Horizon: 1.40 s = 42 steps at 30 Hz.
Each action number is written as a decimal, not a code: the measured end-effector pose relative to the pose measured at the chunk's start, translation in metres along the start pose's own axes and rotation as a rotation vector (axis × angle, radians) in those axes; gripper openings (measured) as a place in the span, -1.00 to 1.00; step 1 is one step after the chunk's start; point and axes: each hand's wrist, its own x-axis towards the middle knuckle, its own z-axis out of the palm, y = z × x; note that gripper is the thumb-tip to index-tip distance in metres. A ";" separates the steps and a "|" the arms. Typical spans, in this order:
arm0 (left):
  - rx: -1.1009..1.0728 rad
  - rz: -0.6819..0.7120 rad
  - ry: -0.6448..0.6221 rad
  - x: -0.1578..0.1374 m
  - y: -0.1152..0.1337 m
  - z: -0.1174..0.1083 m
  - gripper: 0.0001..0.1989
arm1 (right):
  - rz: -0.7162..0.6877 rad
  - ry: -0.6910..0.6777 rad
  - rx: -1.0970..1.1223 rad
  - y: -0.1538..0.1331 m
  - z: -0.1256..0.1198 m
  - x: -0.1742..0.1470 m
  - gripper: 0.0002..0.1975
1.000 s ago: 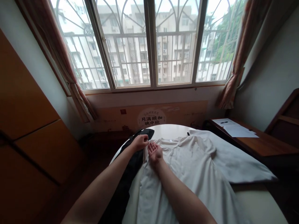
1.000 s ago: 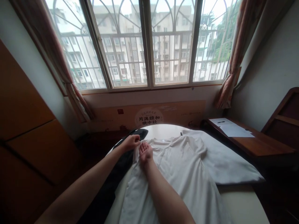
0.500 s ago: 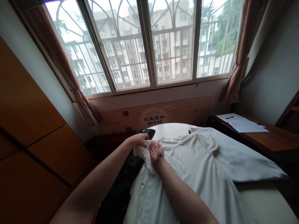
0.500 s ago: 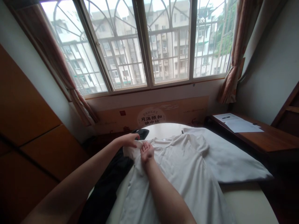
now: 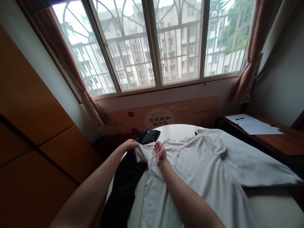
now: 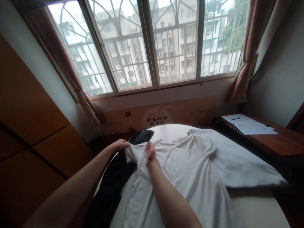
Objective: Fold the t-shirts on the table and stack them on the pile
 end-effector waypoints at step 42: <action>0.551 0.317 0.217 -0.099 0.010 0.125 -0.44 | -0.151 -0.019 -0.174 -0.091 -0.023 0.010 -0.29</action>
